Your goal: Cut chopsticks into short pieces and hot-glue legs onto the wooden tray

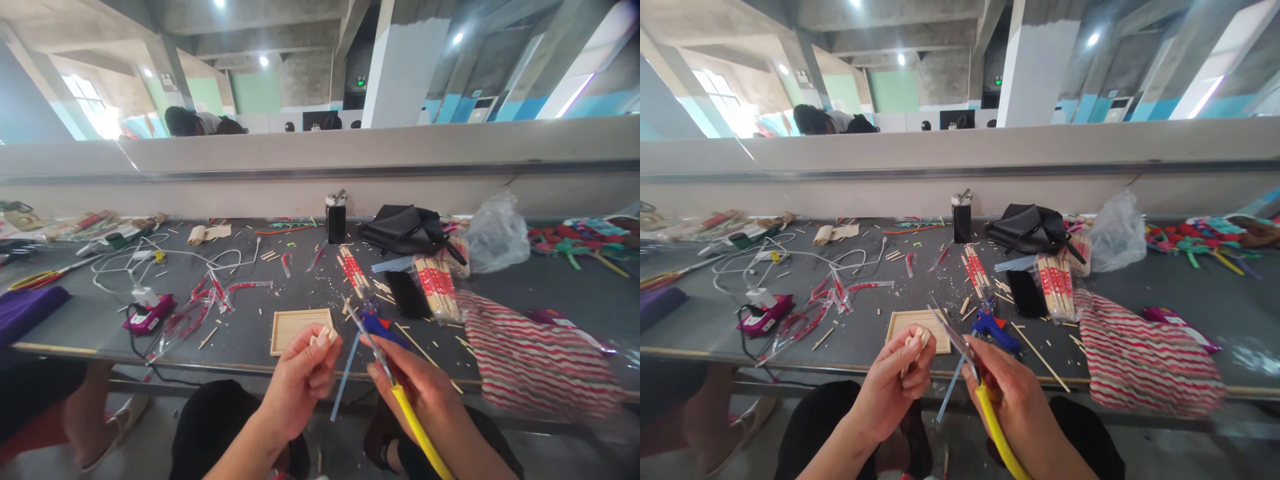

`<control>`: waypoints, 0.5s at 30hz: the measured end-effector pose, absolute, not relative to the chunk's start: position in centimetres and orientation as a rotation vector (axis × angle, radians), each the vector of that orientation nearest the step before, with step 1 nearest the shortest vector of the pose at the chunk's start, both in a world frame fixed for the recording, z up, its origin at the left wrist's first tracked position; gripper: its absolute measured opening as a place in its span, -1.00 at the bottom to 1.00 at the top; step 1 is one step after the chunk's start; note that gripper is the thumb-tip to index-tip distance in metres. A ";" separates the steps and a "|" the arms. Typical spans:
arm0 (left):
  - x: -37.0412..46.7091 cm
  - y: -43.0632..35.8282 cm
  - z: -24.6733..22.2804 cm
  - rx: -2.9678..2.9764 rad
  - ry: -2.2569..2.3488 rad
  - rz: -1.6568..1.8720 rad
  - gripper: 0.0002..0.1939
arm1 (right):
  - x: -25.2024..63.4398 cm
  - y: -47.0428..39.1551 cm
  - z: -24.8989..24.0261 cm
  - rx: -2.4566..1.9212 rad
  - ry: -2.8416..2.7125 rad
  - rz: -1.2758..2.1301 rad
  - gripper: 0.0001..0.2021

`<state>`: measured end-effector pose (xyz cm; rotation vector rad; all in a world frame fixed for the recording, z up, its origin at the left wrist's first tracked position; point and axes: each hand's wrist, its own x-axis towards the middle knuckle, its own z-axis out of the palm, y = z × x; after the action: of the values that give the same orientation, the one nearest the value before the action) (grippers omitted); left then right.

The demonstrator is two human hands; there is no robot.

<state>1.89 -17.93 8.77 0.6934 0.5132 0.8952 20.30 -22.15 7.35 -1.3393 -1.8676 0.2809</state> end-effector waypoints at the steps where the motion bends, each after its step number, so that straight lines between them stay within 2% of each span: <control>1: 1.9 -17.9 8.7 0.692 0.503 0.895 -0.89 | 20.2 -22.3 7.2 -1.345 -1.884 0.303 -0.72; 9: 1.8 -17.9 7.9 0.672 0.441 0.930 -0.80 | 19.7 -22.5 6.8 -1.332 -1.973 0.433 -0.64; 15: 1.5 -17.8 7.1 0.641 0.380 0.899 -0.79 | 19.9 -22.5 7.6 -1.334 -2.087 0.481 -0.51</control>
<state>1.54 -17.77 7.13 0.6407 0.3804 0.8992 19.95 -22.53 7.59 -1.3343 -2.0875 0.4813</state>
